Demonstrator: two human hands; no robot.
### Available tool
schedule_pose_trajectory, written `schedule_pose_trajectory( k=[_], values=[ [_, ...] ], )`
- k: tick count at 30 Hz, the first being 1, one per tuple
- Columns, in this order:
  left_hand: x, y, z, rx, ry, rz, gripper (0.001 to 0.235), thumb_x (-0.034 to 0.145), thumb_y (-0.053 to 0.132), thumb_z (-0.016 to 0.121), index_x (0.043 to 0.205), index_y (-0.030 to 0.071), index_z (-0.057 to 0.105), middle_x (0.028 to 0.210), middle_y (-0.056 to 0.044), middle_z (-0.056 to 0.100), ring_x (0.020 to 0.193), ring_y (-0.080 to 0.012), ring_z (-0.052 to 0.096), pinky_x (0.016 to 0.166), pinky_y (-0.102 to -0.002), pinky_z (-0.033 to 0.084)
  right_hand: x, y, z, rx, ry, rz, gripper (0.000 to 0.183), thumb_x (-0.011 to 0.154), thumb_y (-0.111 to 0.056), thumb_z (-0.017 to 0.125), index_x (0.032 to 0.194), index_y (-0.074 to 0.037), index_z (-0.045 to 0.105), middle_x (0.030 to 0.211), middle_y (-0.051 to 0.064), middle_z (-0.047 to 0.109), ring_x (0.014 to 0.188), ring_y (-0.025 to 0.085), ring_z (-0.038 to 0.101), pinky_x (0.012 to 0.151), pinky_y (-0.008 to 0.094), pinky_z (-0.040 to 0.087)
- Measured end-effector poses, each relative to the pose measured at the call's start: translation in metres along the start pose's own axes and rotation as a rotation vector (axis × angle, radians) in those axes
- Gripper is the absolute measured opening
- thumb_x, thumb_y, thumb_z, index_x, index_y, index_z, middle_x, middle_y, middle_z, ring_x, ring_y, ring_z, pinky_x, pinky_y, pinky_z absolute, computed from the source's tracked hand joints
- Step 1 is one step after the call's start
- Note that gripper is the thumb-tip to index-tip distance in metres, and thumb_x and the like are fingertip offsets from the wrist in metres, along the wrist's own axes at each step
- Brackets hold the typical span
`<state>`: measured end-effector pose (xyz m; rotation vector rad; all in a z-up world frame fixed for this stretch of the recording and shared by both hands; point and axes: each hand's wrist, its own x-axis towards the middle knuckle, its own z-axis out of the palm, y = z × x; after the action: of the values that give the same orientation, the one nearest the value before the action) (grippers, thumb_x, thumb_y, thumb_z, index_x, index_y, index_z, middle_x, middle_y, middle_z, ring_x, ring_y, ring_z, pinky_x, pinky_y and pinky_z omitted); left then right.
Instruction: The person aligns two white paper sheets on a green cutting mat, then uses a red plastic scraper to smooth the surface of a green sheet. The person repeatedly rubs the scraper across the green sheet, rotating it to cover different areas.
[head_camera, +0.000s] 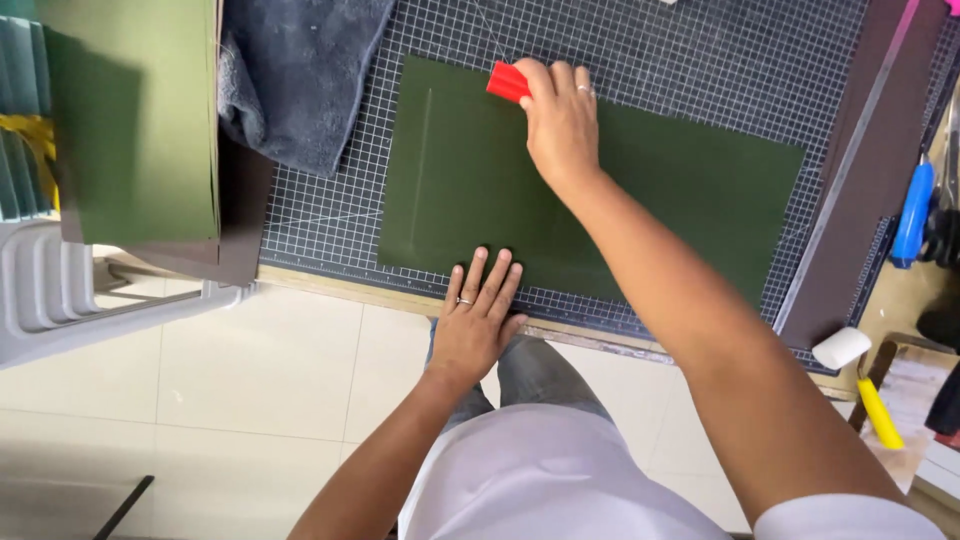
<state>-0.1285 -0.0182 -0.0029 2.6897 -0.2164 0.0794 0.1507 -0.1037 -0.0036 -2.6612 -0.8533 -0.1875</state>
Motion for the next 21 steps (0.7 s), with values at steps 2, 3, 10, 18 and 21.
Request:
schedule_pose_trajectory(
  k=[2, 3, 10, 18, 21],
  values=[
    [-0.003, -0.001, 0.006, -0.010, 0.008, 0.007, 0.066, 0.108, 0.050, 0.048, 0.162, 0.013, 0.035, 0.170, -0.004, 0.027, 0.158, -0.0341, 0.021, 0.127, -0.055, 0.025, -0.045, -0.032, -0.018, 0.023, -0.018, -0.020, 0.039, 0.097, -0.002, 0.060, 0.134, -0.014, 0.056, 0.104, 0.012, 0.056, 0.093, 0.038, 0.051, 0.077, 0.049, 0.045],
    [-0.009, 0.000, 0.007, -0.019, 0.002, -0.011, 0.068, 0.107, 0.051, 0.049, 0.161, 0.013, 0.035, 0.170, -0.004, 0.027, 0.158, -0.0344, 0.022, 0.127, -0.055, 0.024, -0.068, -0.051, -0.025, 0.063, -0.056, -0.046, 0.037, 0.103, -0.006, 0.053, 0.139, -0.013, 0.056, 0.103, 0.015, 0.057, 0.094, 0.040, 0.053, 0.080, 0.051, 0.046],
    [-0.007, 0.002, 0.004, -0.001, 0.015, 0.002, 0.066, 0.109, 0.051, 0.047, 0.162, 0.013, 0.035, 0.170, -0.004, 0.026, 0.158, -0.0329, 0.021, 0.128, -0.054, 0.024, -0.056, -0.038, -0.016, -0.117, -0.033, -0.163, 0.028, 0.103, -0.013, 0.058, 0.130, -0.016, 0.058, 0.092, 0.009, 0.048, 0.084, 0.034, 0.048, 0.066, 0.046, 0.040],
    [0.017, 0.013, -0.003, -0.104, 0.119, 0.004, 0.062, 0.109, 0.046, 0.051, 0.156, 0.008, 0.044, 0.166, -0.009, 0.035, 0.155, -0.0364, 0.030, 0.125, -0.057, 0.028, -0.003, 0.026, -0.034, 0.245, -0.025, -0.237, 0.036, 0.114, -0.030, 0.048, 0.143, -0.009, 0.055, 0.117, 0.013, 0.059, 0.097, 0.034, 0.050, 0.088, 0.046, 0.043],
    [0.032, 0.022, 0.025, -0.125, 0.048, 0.011, 0.070, 0.101, 0.051, 0.055, 0.159, 0.014, 0.040, 0.170, -0.008, 0.030, 0.158, -0.0333, 0.022, 0.128, -0.055, 0.018, -0.043, 0.048, -0.040, 0.185, -0.112, -0.426, 0.037, 0.104, -0.035, 0.066, 0.137, -0.020, 0.066, 0.096, 0.007, 0.051, 0.092, 0.036, 0.051, 0.082, 0.050, 0.047]
  ],
)
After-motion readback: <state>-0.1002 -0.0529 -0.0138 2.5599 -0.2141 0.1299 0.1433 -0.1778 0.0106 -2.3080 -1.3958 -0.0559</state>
